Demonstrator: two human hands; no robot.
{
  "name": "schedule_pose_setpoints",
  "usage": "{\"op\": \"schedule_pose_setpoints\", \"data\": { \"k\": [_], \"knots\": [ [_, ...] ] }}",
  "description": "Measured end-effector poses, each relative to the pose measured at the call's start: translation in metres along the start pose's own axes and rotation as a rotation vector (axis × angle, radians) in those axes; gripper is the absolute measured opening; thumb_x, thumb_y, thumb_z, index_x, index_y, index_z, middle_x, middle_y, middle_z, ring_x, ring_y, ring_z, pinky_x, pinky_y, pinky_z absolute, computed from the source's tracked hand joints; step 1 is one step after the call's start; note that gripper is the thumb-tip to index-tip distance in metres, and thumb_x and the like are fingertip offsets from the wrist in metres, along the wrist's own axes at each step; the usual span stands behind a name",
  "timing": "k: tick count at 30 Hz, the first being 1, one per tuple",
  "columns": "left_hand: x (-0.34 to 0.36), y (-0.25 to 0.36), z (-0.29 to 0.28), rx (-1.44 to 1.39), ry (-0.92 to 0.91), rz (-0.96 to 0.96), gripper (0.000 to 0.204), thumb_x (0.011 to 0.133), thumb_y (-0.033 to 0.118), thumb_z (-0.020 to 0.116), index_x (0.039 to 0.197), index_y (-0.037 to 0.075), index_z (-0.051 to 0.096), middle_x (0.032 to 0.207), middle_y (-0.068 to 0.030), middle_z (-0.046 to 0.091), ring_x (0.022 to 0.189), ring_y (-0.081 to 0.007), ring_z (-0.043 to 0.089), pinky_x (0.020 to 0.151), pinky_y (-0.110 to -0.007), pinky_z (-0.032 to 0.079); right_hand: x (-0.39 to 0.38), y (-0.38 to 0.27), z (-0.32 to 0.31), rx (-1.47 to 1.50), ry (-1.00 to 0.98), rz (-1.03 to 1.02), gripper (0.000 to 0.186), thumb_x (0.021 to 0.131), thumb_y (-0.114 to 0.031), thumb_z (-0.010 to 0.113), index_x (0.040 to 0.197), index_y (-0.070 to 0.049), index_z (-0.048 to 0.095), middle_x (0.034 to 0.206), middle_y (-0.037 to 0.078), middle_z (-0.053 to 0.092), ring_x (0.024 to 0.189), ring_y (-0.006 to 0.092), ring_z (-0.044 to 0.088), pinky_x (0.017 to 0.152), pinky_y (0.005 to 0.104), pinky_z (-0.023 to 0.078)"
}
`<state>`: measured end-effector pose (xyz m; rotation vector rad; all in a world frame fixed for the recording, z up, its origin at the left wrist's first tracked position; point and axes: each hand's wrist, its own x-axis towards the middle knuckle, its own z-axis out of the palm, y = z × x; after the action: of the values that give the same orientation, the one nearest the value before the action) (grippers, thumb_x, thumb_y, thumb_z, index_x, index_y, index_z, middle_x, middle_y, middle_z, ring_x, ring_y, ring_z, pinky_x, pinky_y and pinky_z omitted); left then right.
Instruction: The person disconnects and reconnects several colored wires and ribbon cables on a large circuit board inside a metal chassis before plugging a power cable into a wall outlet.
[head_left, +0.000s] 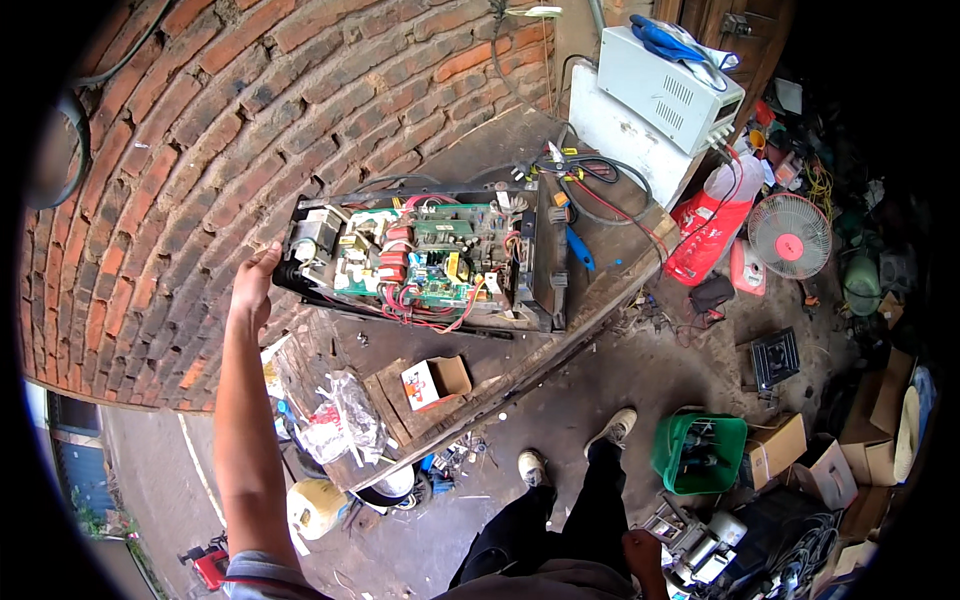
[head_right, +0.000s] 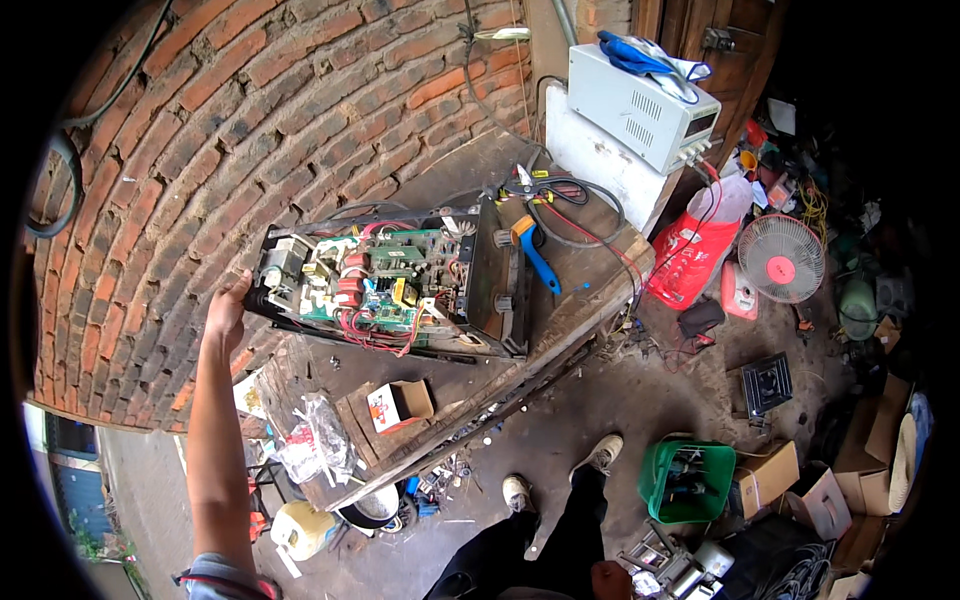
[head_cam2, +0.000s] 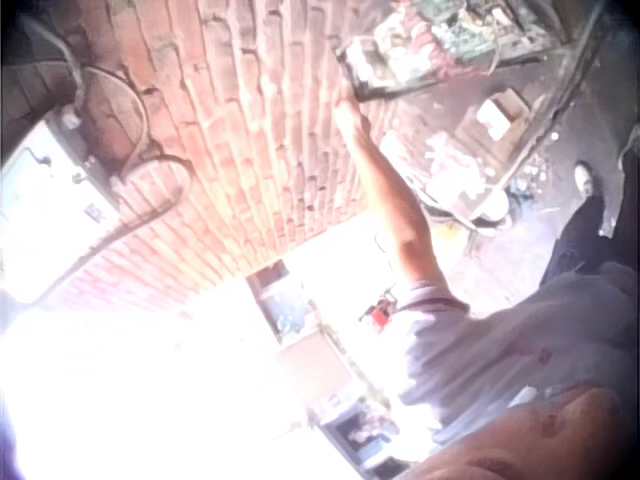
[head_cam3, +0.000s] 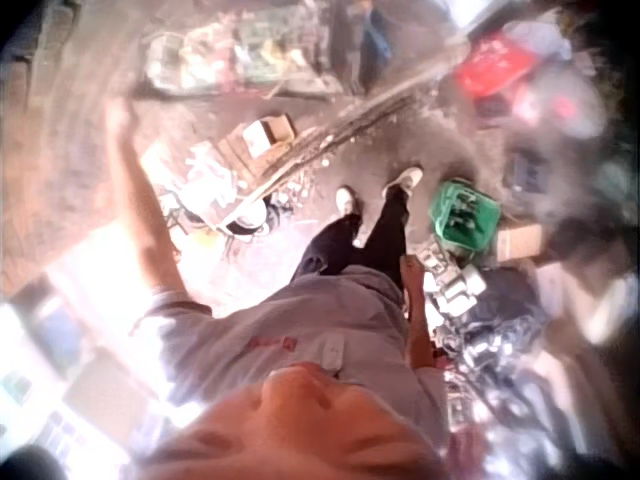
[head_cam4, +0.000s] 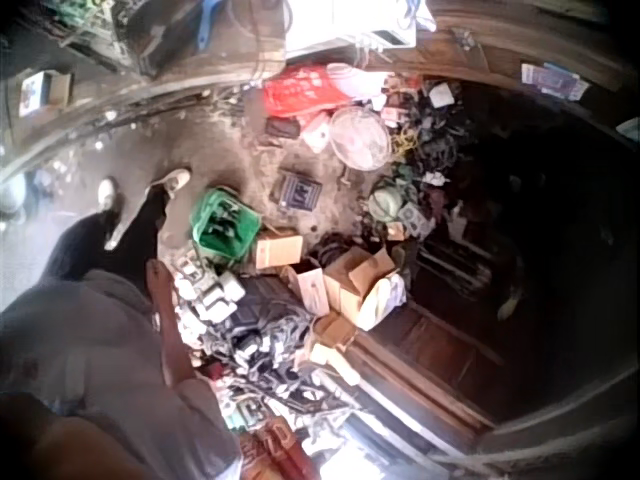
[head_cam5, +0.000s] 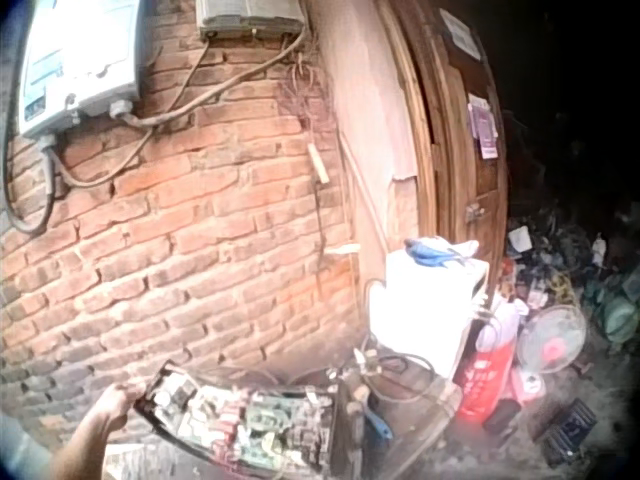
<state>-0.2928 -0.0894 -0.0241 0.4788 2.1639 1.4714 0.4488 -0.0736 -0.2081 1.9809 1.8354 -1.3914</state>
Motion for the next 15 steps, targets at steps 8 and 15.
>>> {"op": "schedule_pose_setpoints", "data": {
  "k": [8, 15],
  "knots": [
    [-0.03, 0.02, 0.007, -0.009, 0.078, 0.016, 0.03, 0.095, 0.031, 0.06, 0.085, 0.004, 0.067, 0.084, -0.003, 0.068, 0.079, -0.0101, 0.057, 0.083, -0.028, 0.039, 0.011, -0.008, 0.017, -0.031, -0.181, -0.062, 0.029, 0.085, -0.028, 0.064, 0.098, -0.003, 0.069, 0.095, 0.019, 0.069, 0.091, 0.0316, 0.066, 0.082, 0.0391, 0.051],
    [-0.017, 0.015, 0.009, -0.047, 0.046, 0.011, 0.026, 0.095, 0.027, 0.06, 0.093, 0.002, 0.066, 0.088, -0.0031, 0.068, 0.081, -0.0102, 0.059, 0.082, -0.025, 0.04, 0.011, -0.024, 0.016, -0.056, -0.19, -0.022, 0.028, 0.089, -0.028, 0.062, 0.1, -0.004, 0.069, 0.093, 0.02, 0.068, 0.09, 0.0338, 0.065, 0.081, 0.0399, 0.05]
  ]
}}
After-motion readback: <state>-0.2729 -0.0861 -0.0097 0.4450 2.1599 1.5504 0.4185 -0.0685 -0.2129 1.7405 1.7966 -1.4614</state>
